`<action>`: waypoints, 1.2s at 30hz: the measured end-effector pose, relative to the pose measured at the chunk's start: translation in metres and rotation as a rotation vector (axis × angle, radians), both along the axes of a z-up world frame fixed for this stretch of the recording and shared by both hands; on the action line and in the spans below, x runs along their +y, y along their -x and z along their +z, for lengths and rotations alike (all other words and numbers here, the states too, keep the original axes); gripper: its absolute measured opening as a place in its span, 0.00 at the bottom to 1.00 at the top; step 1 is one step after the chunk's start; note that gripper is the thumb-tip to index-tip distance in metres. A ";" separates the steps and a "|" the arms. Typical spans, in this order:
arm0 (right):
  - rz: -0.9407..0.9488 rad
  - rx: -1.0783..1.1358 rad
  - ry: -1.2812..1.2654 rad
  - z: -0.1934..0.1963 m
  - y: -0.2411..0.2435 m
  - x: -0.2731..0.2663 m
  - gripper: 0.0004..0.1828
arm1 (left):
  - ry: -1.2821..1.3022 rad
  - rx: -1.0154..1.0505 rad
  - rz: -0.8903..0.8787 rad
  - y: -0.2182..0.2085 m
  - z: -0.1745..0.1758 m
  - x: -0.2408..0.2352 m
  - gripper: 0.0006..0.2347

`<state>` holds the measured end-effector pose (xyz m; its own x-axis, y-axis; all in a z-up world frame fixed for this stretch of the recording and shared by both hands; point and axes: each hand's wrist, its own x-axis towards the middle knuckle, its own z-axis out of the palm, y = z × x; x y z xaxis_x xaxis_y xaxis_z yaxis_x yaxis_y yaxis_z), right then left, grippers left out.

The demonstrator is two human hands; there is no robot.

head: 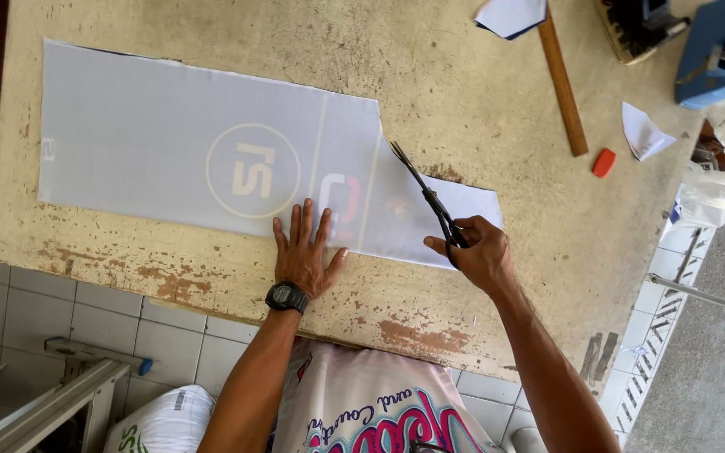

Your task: The person is cutting out garment pieces from fabric using a pattern, scissors, and a ruler on a workbench.

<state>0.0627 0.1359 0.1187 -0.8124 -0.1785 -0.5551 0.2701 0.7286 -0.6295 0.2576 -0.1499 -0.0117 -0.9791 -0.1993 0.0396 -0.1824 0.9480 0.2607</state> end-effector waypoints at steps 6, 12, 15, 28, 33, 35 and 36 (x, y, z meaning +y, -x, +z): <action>0.021 0.014 0.060 -0.011 0.003 -0.020 0.36 | 0.017 0.026 0.018 0.003 0.001 0.001 0.37; -0.031 0.029 0.078 -0.039 -0.001 -0.034 0.35 | 0.050 0.041 0.014 0.002 -0.003 0.000 0.38; -0.038 0.059 0.091 -0.054 0.000 -0.038 0.36 | 0.060 0.038 0.010 0.003 -0.001 0.000 0.38; -0.059 0.082 0.129 -0.092 0.001 -0.047 0.27 | 0.040 0.047 0.007 0.002 0.001 -0.001 0.38; -0.103 0.056 0.153 -0.055 0.000 -0.059 0.22 | -0.233 0.193 0.009 0.038 0.022 0.018 0.37; -0.112 0.055 0.127 -0.080 -0.005 -0.054 0.16 | -0.264 0.251 -0.086 0.096 0.037 0.036 0.35; -0.106 0.057 0.110 -0.093 -0.004 -0.054 0.11 | -0.285 0.313 -0.169 0.126 0.045 0.043 0.33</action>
<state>0.0671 0.0820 0.0256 -0.8593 -0.1470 -0.4899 0.3039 0.6236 -0.7203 0.1317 -0.1067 0.0333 -0.9483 -0.0840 0.3060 0.0977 0.8403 0.5332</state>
